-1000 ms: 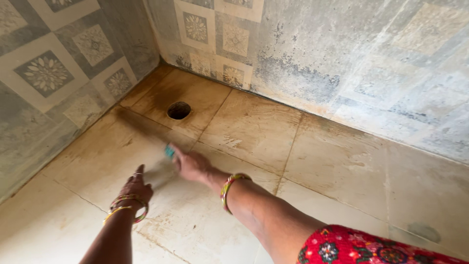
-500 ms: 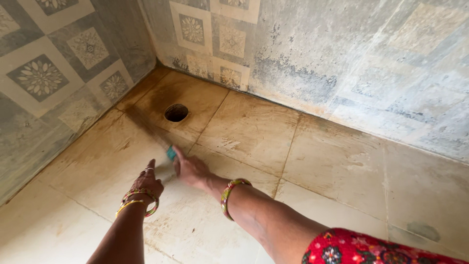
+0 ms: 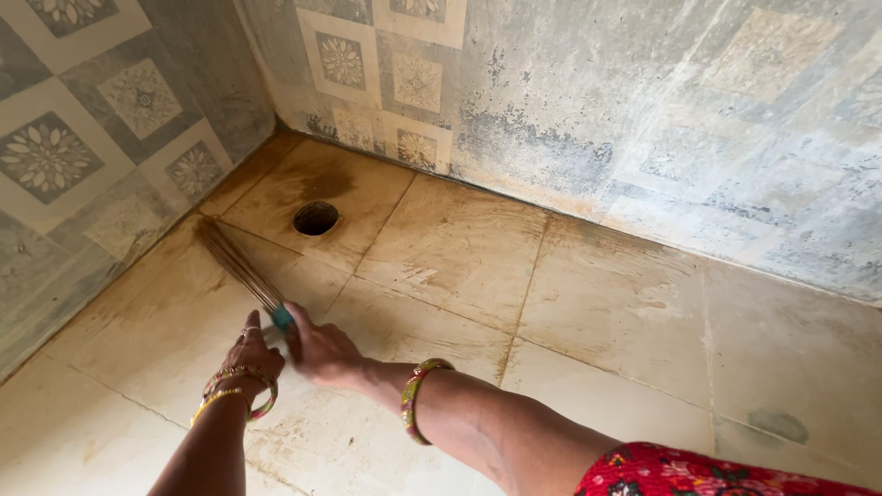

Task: The person sweeps a tiled floor using a traditional broom, moving dirt and debris toward a central drain. The person wears bangles and a red patterned top while performing the task.

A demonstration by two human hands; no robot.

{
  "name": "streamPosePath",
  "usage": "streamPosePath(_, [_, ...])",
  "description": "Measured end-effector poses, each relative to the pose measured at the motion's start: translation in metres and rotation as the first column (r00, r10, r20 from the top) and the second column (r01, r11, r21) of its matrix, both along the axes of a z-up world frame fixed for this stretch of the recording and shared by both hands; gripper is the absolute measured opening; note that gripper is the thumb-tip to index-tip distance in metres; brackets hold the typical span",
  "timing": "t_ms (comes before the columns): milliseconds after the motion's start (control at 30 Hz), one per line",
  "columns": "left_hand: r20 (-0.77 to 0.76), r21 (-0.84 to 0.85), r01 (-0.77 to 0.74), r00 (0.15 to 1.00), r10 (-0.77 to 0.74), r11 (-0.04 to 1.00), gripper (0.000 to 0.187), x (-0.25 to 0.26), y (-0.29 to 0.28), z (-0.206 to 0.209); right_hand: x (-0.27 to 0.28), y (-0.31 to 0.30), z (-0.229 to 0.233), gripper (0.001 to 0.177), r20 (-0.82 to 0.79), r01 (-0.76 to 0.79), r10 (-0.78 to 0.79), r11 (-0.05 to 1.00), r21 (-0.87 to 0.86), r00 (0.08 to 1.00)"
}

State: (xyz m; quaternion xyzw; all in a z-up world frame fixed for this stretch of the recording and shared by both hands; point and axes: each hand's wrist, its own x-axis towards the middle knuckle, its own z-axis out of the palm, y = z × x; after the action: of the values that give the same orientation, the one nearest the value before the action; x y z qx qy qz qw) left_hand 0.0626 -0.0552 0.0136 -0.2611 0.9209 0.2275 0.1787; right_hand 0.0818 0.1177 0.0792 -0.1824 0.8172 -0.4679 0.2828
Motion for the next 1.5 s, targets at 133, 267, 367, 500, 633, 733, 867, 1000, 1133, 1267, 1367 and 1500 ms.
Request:
streamPosePath(133, [-0.041, -0.026, 0.072, 0.996, -0.073, 0.997, 0.093, -0.003, -0.004, -0.015, -0.023, 0.016, -0.009, 0.061, -0.013, 0.111, -0.11, 0.988, 0.103, 0.994])
streamPosePath(267, [-0.057, -0.024, 0.097, 0.994, -0.098, 0.995, 0.094, -0.007, -0.008, -0.02, -0.055, 0.016, -0.022, 0.066, -0.198, 0.285, -0.249, 0.942, 0.18, 0.948])
streamPosePath(367, [-0.006, -0.009, 0.1, 0.995, -0.1, 0.995, 0.095, -0.014, -0.001, -0.014, -0.044, 0.02, -0.011, 0.066, -0.089, 0.414, -0.405, 0.897, 0.152, 0.91])
streamPosePath(500, [0.021, 0.028, 0.067, 0.998, -0.067, 0.997, 0.097, -0.019, -0.004, -0.018, 0.005, 0.012, 0.015, 0.063, 0.105, 0.448, -0.449, 0.893, 0.03, 0.887])
streamPosePath(633, [-0.074, 0.034, 0.058, 0.996, -0.055, 0.998, 0.099, -0.027, -0.011, -0.026, 0.033, 0.004, 0.021, 0.061, 0.152, 0.37, -0.351, 0.921, -0.122, 0.924])
streamPosePath(733, [-0.062, 0.045, 0.049, 0.997, -0.046, 0.998, 0.101, -0.029, -0.009, -0.028, 0.026, 0.014, 0.009, 0.057, -0.001, 0.148, -0.15, 0.978, -0.149, 0.989])
streamPosePath(867, [-0.008, 0.035, 0.062, 0.998, -0.062, 0.997, 0.103, -0.028, -0.002, -0.027, 0.003, 0.032, 0.005, 0.056, 0.022, 0.162, -0.163, 0.986, 0.039, 0.986])
streamPosePath(1000, [-0.027, 0.045, 0.044, 0.999, -0.043, 0.998, 0.102, -0.032, 0.0, -0.025, -0.006, 0.033, 0.005, 0.061, -0.065, 0.227, -0.222, 0.969, 0.095, 0.973])
streamPosePath(1133, [-0.017, 0.02, 0.014, 1.0, -0.014, 1.0, 0.1, -0.042, 0.001, -0.026, -0.029, 0.034, -0.008, 0.057, -0.275, -0.045, 0.077, 0.991, 0.124, 0.958])
streamPosePath(1267, [-0.064, -0.007, 0.052, 0.997, -0.052, 0.999, 0.098, -0.038, 0.004, -0.032, -0.081, 0.025, -0.04, 0.067, -0.504, -0.091, 0.129, 0.991, 0.101, 0.854])
streamPosePath(1367, [-0.075, -0.013, 0.067, 0.995, -0.067, 0.998, 0.099, -0.031, 0.005, -0.03, -0.131, 0.013, -0.064, 0.062, -0.5, 0.071, 0.111, 0.941, 0.332, 0.859])
streamPosePath(1500, [-0.022, 0.013, 0.047, 0.999, -0.046, 0.999, 0.1, -0.028, 0.006, -0.015, -0.17, 0.004, -0.075, 0.046, -0.659, 0.341, -0.157, 0.926, 0.16, 0.736])
